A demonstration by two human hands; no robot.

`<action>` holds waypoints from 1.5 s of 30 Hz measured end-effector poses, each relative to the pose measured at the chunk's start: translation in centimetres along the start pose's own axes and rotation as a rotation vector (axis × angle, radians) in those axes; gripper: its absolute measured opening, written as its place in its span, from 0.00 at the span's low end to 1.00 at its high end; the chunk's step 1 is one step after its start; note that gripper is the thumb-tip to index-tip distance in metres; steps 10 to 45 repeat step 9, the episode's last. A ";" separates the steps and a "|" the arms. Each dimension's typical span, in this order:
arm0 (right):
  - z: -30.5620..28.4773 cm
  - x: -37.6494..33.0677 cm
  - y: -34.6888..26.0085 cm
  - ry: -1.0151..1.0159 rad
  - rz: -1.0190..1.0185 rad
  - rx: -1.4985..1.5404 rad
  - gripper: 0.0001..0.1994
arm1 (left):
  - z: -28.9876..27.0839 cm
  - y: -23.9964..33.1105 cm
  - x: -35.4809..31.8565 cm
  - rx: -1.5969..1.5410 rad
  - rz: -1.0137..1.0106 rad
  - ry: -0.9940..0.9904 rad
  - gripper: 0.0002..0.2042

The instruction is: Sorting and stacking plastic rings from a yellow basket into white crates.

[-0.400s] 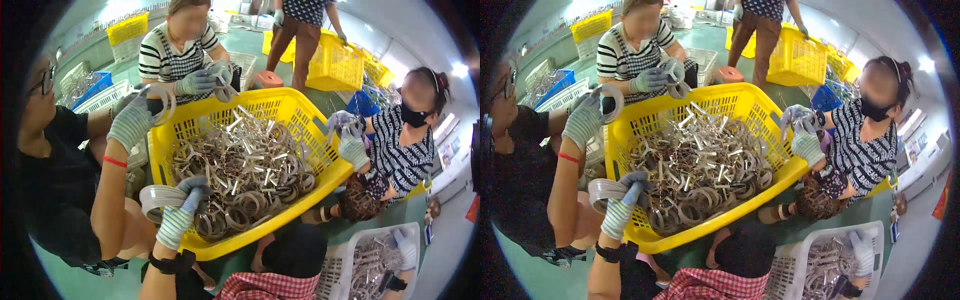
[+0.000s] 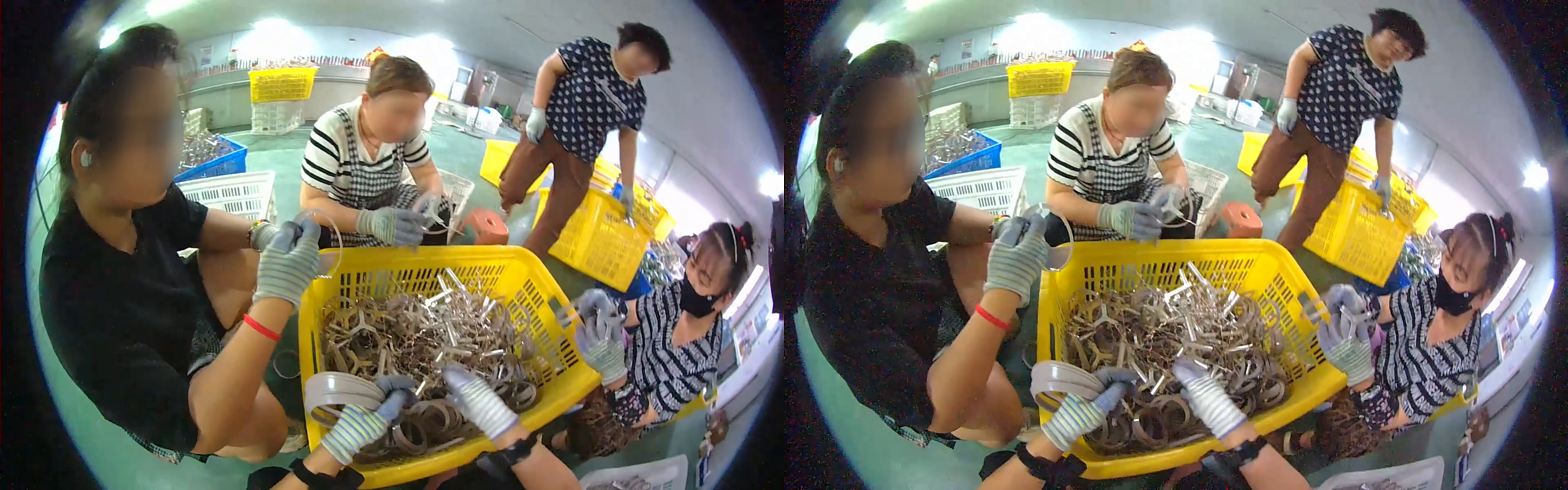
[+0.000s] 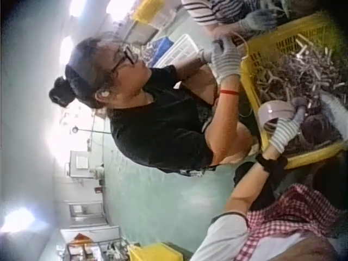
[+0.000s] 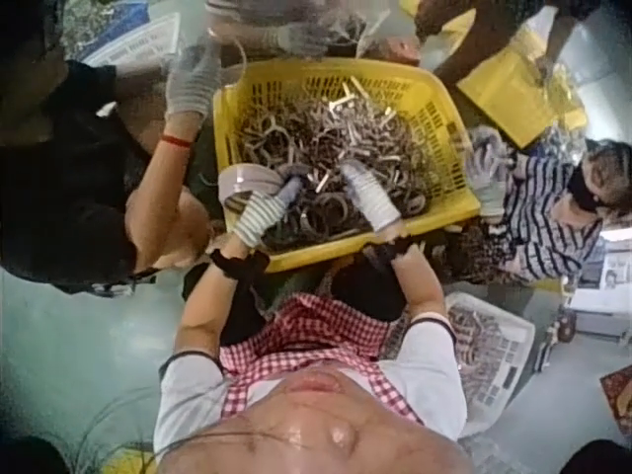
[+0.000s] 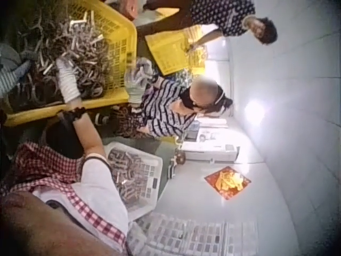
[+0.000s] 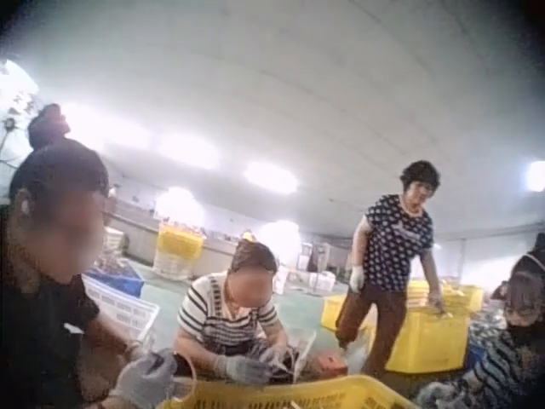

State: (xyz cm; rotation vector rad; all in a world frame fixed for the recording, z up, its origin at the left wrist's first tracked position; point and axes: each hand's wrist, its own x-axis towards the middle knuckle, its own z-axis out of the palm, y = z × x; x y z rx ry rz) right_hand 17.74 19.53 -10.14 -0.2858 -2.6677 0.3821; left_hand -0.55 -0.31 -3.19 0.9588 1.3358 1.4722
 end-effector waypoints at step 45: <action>8.6 0.2 7.5 -0.013 1.053 1.122 0.23 | -0.3 -1.2 0.9 -0.002 0.126 -0.040 0.16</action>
